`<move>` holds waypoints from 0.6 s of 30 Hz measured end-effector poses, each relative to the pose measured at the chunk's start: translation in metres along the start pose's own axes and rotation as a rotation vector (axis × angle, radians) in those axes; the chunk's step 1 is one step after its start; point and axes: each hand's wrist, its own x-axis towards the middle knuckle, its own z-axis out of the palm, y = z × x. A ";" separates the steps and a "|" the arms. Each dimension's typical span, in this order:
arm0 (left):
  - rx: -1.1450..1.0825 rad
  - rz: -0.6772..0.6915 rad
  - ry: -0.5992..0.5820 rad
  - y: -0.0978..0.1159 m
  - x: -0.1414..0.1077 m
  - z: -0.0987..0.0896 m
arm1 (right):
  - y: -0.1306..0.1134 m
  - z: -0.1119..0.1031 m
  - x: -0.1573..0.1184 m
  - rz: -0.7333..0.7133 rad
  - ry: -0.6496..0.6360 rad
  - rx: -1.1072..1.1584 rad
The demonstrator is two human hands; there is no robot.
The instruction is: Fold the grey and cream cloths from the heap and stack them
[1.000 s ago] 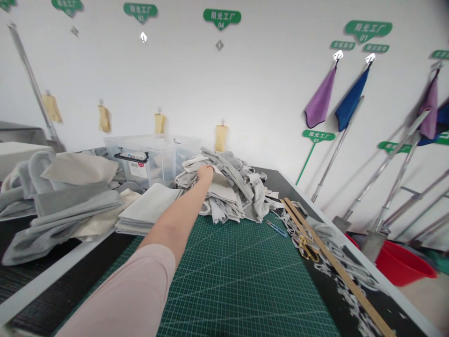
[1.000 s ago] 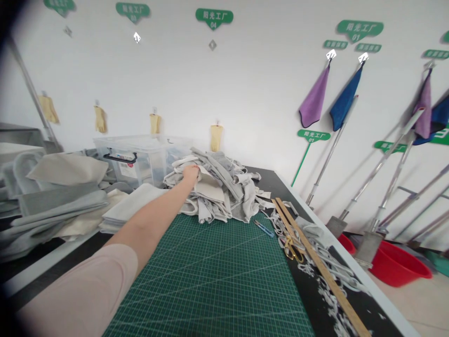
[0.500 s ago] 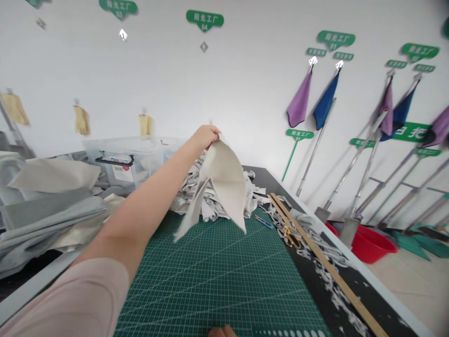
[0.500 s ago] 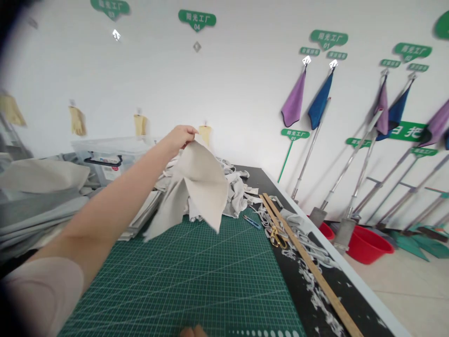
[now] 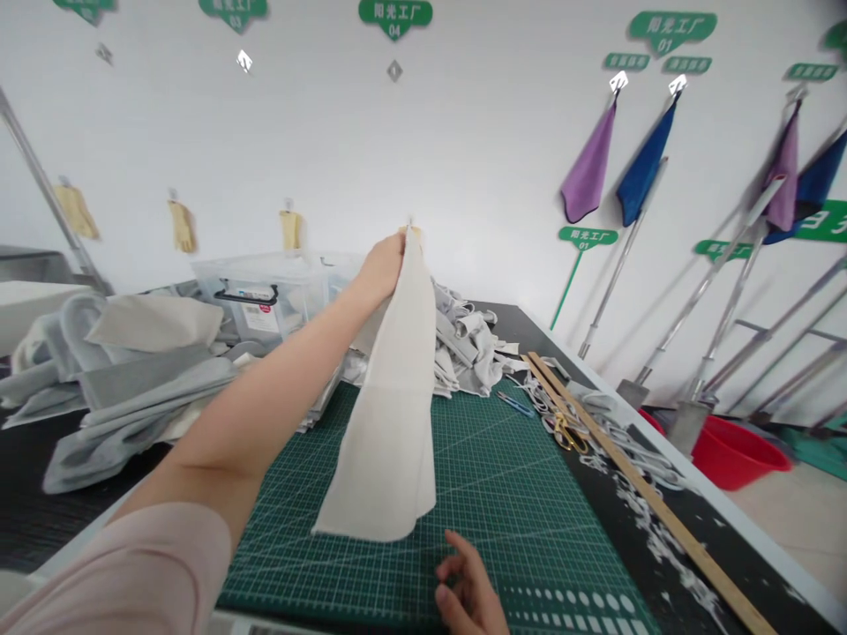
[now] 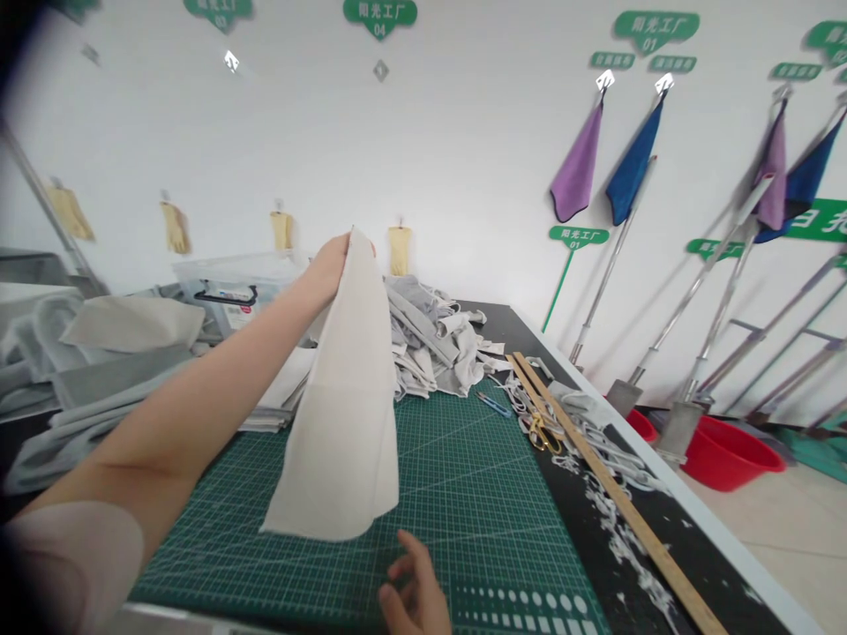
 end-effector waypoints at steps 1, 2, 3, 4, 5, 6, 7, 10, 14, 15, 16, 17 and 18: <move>0.061 0.056 -0.009 0.002 -0.002 -0.001 | -0.001 -0.002 0.002 0.069 -0.004 0.120; 0.107 0.100 -0.014 0.004 -0.004 -0.002 | -0.004 -0.004 0.003 0.125 -0.010 0.205; 0.142 0.135 -0.014 0.006 -0.006 -0.002 | -0.006 -0.005 0.005 0.166 -0.017 0.268; 0.166 0.157 -0.008 0.010 -0.009 -0.003 | -0.009 -0.007 0.006 0.187 -0.023 0.315; 0.188 0.171 0.000 0.014 -0.012 -0.004 | -0.012 -0.008 0.007 0.190 -0.027 0.344; 0.213 0.178 0.006 0.019 -0.015 -0.004 | -0.015 -0.009 0.007 0.176 -0.028 0.358; 0.242 0.180 0.011 0.024 -0.018 -0.005 | -0.018 -0.009 0.007 0.153 -0.028 0.358; 0.336 0.172 0.004 0.041 -0.028 -0.006 | -0.028 -0.007 0.003 0.051 -0.044 0.336; 0.397 0.185 0.002 0.050 -0.029 -0.005 | -0.041 -0.002 -0.005 -0.013 -0.205 0.313; 0.395 0.197 0.006 0.049 -0.026 -0.004 | -0.043 0.000 -0.005 -0.009 -0.203 0.306; 0.386 0.207 0.010 0.046 -0.023 -0.003 | -0.044 0.001 -0.004 0.005 -0.158 0.299; 0.373 0.216 0.014 0.042 -0.018 -0.003 | -0.044 0.002 -0.002 0.040 -0.075 0.292; 0.360 0.221 0.018 0.039 -0.014 -0.003 | -0.044 0.002 0.002 0.099 0.034 0.289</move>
